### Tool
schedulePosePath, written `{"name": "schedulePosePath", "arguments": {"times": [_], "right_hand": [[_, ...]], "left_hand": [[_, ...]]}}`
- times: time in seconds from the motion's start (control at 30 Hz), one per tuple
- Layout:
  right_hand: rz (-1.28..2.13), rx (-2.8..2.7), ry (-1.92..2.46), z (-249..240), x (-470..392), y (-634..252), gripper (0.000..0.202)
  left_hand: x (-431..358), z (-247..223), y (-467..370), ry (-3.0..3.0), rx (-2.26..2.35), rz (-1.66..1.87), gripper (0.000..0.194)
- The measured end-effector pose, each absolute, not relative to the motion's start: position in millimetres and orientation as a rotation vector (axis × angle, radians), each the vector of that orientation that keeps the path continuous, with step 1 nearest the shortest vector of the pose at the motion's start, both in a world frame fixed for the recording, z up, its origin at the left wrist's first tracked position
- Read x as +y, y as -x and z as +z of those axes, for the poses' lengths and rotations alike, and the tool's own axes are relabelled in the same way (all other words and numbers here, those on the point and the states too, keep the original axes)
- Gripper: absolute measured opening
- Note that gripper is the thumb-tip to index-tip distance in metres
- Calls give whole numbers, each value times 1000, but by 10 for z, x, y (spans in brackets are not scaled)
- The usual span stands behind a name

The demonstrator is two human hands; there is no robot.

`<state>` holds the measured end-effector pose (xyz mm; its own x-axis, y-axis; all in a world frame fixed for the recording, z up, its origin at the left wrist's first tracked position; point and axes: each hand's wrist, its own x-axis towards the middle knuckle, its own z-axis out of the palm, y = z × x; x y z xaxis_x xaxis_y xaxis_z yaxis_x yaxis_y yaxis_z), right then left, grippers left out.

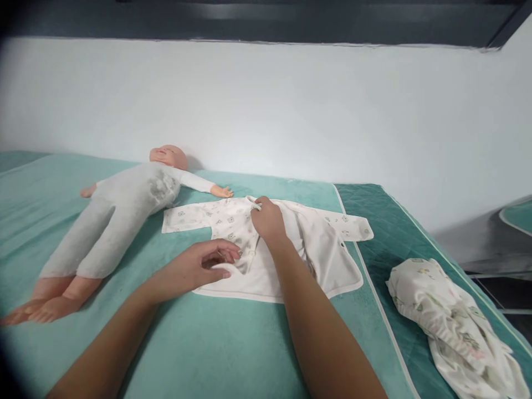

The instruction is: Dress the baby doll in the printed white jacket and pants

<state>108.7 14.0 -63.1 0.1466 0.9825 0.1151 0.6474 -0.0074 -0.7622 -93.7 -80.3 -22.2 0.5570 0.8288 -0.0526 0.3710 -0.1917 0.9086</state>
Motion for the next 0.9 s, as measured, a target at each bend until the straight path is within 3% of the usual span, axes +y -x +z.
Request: {"name": "schedulePosePath", "arguments": {"times": [0.2,0.43,0.67,0.9], "right_hand": [[732,-1488,1701,-587,158,-1115,32],[1386,-1191,987,-509,101,-940,57],[1071,-1666,1040,-707,81,-735,36],[531,-2308,1177,-643,-50,-672,52]], "left_hand": [[-809,-243,950,-1692,973,602,18],[-569,-284,1278,-1192,1333,1503,22],[-506,-358,1300,-1555,1989,1424,18],[-444,-450,1360,-1836,1977,1087,32]]}}
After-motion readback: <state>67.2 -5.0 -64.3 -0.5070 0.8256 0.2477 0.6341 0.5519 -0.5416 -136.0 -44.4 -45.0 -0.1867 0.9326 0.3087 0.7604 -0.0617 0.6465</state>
